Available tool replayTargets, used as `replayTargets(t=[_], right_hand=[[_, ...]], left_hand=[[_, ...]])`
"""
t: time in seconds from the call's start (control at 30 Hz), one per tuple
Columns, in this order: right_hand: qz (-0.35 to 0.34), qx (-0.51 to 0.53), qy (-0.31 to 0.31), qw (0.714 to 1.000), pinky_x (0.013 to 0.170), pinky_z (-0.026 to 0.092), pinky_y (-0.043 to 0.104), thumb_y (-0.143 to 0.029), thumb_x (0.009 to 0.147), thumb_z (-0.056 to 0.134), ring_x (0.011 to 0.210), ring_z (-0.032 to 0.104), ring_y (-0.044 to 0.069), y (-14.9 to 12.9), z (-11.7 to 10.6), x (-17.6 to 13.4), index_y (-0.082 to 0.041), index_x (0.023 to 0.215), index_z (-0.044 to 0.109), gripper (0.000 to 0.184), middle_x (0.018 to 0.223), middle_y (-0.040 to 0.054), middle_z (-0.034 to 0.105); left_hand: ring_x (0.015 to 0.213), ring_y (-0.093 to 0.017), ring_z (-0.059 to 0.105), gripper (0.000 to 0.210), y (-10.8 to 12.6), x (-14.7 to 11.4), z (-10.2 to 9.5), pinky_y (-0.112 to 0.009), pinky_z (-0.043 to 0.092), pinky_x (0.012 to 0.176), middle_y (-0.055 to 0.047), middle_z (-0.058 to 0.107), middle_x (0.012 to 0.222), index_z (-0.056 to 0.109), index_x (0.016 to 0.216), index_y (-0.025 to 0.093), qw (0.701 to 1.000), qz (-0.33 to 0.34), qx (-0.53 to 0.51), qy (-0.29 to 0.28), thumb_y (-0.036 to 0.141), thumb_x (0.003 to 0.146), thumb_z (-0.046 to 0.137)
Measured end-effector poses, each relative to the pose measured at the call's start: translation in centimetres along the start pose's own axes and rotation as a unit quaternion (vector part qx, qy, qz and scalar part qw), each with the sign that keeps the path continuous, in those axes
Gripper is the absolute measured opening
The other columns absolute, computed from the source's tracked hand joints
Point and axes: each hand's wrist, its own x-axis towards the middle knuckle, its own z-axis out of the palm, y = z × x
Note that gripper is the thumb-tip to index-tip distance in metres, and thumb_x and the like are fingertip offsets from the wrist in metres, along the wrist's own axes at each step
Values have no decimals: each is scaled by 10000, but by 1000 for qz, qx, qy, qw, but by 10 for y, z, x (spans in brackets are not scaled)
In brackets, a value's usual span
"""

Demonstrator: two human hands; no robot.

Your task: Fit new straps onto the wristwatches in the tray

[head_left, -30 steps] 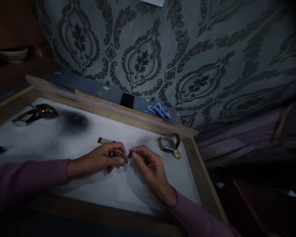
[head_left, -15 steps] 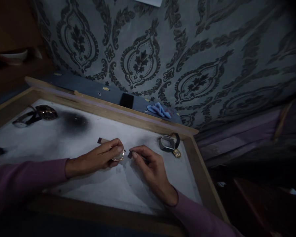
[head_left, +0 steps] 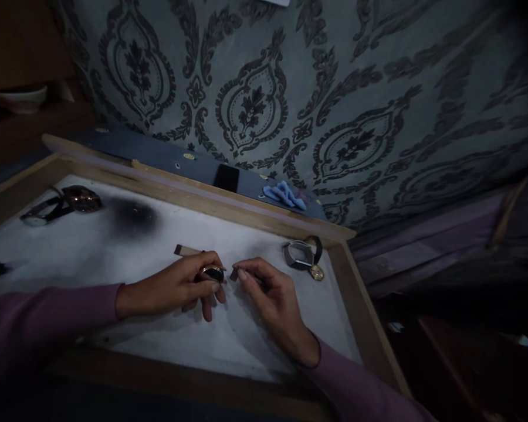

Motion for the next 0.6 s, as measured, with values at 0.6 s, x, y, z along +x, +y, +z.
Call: replayTargets(t=[0.6], right_hand=[[-33, -12, -9, 999, 546, 463, 213, -235, 902, 573, 620, 583, 128, 0, 2, 0, -186, 881, 689, 128, 747, 20, 686]], left_hand=[[551, -87, 551, 94, 4, -4, 4, -217, 442, 519, 1, 577, 818, 405, 953, 185, 994, 41, 106, 10, 279, 944, 408]])
